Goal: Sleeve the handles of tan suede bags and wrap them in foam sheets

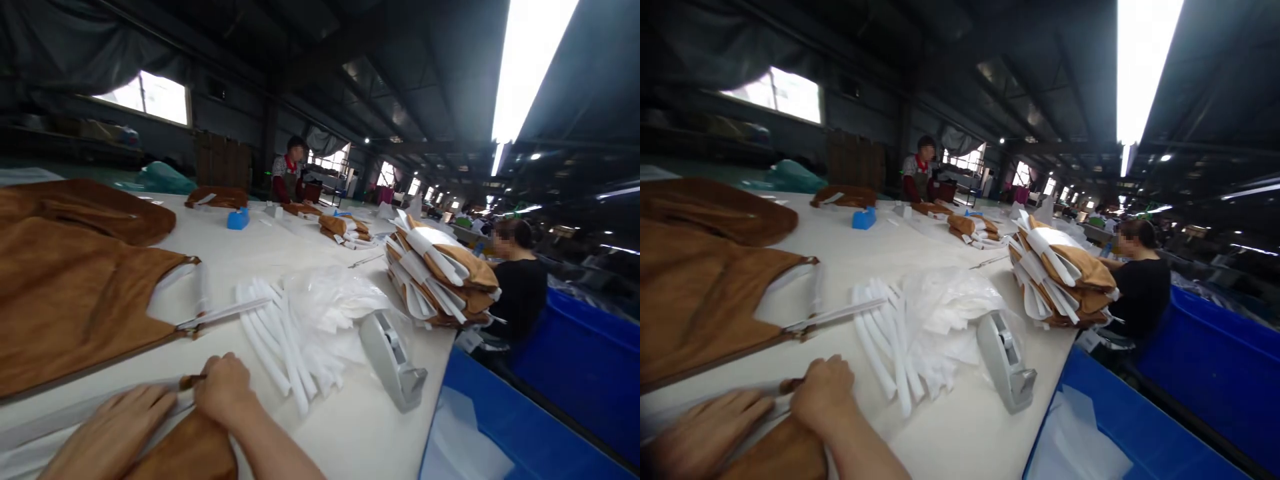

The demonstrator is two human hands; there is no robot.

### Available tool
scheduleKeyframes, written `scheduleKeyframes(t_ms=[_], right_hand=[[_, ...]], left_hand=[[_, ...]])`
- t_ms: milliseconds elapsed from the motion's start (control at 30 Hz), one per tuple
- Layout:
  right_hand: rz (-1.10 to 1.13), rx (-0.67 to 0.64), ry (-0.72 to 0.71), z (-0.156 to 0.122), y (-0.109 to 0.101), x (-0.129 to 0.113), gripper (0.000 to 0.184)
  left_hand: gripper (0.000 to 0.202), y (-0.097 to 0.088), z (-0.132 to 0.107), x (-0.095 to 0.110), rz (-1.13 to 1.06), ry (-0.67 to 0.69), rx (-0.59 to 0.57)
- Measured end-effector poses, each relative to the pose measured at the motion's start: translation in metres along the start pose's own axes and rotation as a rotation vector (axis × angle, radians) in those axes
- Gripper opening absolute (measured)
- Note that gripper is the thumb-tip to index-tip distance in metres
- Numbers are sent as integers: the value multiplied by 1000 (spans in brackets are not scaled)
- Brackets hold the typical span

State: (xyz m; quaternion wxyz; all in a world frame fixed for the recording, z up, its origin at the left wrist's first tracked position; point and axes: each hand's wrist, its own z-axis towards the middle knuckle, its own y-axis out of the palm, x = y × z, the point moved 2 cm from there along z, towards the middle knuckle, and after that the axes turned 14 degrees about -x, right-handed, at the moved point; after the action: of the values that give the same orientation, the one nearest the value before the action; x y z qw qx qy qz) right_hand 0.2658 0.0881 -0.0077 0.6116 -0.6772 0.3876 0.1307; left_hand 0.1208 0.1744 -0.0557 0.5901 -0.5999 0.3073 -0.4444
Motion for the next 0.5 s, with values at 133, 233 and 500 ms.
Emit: scheduleKeyframes(t_ms=[133, 233, 500], right_hand=[[219, 75, -56, -12, 7, 7, 11], [397, 84, -122, -10, 15, 20, 5], [769, 111, -238, -30, 25, 37, 29]], left_hand=[[35, -49, -27, 48, -27, -165, -250], [27, -62, -45, 67, -205, -308, -378], [35, -55, -55, 66, -840, -528, -211]])
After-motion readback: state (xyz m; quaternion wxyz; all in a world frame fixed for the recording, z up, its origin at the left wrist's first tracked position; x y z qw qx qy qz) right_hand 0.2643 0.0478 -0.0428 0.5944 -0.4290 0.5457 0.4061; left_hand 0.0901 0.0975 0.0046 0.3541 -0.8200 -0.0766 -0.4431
